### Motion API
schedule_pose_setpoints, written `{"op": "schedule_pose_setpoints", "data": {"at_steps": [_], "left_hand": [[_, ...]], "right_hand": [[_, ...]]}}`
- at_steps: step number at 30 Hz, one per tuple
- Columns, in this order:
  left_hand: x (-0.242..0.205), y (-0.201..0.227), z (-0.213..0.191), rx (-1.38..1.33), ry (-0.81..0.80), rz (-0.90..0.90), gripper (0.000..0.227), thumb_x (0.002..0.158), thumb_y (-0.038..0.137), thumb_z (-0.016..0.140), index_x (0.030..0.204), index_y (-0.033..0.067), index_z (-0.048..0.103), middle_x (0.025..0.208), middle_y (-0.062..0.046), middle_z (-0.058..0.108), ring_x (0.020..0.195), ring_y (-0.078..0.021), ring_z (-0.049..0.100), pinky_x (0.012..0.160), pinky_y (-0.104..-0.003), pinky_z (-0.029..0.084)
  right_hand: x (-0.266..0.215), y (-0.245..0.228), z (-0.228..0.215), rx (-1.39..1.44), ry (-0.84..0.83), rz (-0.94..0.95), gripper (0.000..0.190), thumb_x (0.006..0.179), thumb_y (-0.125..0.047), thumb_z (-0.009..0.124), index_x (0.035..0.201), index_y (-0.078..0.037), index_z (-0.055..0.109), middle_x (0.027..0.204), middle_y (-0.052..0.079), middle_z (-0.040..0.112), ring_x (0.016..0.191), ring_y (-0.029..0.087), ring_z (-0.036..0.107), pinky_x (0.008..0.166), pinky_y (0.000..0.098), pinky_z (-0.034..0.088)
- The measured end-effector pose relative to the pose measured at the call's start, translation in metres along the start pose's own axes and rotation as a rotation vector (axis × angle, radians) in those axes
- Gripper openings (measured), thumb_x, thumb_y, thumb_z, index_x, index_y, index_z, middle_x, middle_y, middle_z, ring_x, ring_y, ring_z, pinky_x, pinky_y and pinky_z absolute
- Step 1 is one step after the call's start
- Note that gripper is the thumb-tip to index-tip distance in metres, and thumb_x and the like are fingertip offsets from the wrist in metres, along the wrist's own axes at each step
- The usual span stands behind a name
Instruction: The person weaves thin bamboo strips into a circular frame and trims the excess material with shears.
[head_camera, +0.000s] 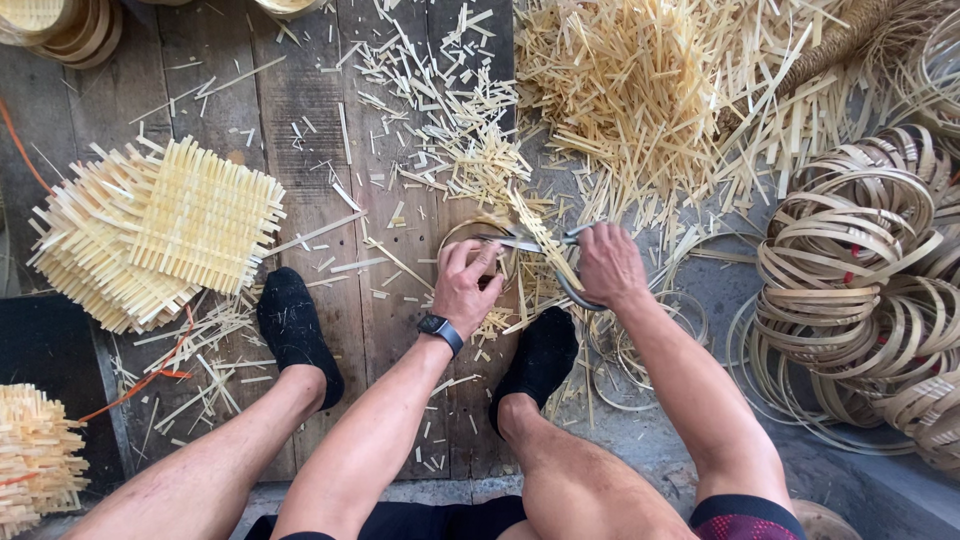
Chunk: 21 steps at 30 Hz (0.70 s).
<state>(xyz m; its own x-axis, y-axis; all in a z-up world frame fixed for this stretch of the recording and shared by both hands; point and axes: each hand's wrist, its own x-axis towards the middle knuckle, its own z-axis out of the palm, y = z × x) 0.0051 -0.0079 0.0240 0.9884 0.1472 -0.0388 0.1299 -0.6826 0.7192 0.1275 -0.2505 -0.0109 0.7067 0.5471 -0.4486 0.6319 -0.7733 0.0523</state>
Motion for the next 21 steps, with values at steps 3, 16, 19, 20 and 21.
{"op": "schedule_pose_setpoints", "data": {"at_steps": [3, 16, 19, 20, 21], "left_hand": [[-0.001, -0.002, 0.0, 0.048, 0.01, 0.087, 0.052, 0.077, 0.012, 0.08, 0.128, 0.015, 0.069, 0.128, -0.015, 0.06, 0.125, -0.0356, 0.051, 0.109, -0.046, 0.046], [-0.006, -0.017, 0.007, 0.069, -0.139, 0.054, 0.046, 0.083, 0.0, 0.072, 0.121, 0.026, 0.075, 0.135, -0.013, 0.059, 0.127, -0.0313, 0.056, 0.113, -0.039, 0.046], [-0.003, -0.021, 0.0, 0.179, -0.208, 0.07, 0.051, 0.08, -0.006, 0.068, 0.12, 0.0262, 0.074, 0.14, -0.01, 0.06, 0.131, -0.0293, 0.055, 0.115, -0.039, 0.045], [-0.001, -0.022, -0.003, 0.092, -0.19, 0.053, 0.057, 0.078, -0.006, 0.068, 0.129, 0.019, 0.065, 0.14, -0.013, 0.058, 0.131, -0.0305, 0.054, 0.115, -0.041, 0.043], [0.0, -0.022, -0.006, 0.004, -0.17, 0.036, 0.066, 0.075, -0.007, 0.067, 0.138, 0.0118, 0.057, 0.141, -0.015, 0.056, 0.131, -0.0316, 0.052, 0.115, -0.043, 0.041]], "right_hand": [[0.007, -0.013, 0.002, 0.074, -0.062, 0.046, 0.025, 0.092, -0.02, 0.055, 0.106, -0.001, 0.064, 0.097, 0.014, 0.066, 0.086, 0.022, 0.064, 0.08, 0.0356, 0.055], [0.004, -0.003, 0.0, 0.022, 0.11, -0.03, 0.035, 0.094, -0.031, 0.053, 0.103, 0.0, 0.065, 0.091, 0.016, 0.067, 0.078, 0.023, 0.064, 0.073, 0.038, 0.057], [0.006, -0.001, -0.001, 0.109, -0.118, 0.049, 0.031, 0.108, -0.026, 0.046, 0.109, -0.001, 0.063, 0.096, 0.016, 0.068, 0.081, 0.022, 0.065, 0.074, 0.0372, 0.058], [0.004, 0.002, -0.003, 0.154, -0.209, 0.073, 0.034, 0.111, -0.028, 0.044, 0.112, 0.0, 0.063, 0.097, 0.016, 0.068, 0.082, 0.022, 0.066, 0.074, 0.0376, 0.058], [0.001, 0.006, -0.007, 0.164, -0.213, 0.084, 0.035, 0.109, -0.032, 0.046, 0.112, 0.0, 0.063, 0.099, 0.016, 0.067, 0.083, 0.023, 0.066, 0.076, 0.0373, 0.058]]}}
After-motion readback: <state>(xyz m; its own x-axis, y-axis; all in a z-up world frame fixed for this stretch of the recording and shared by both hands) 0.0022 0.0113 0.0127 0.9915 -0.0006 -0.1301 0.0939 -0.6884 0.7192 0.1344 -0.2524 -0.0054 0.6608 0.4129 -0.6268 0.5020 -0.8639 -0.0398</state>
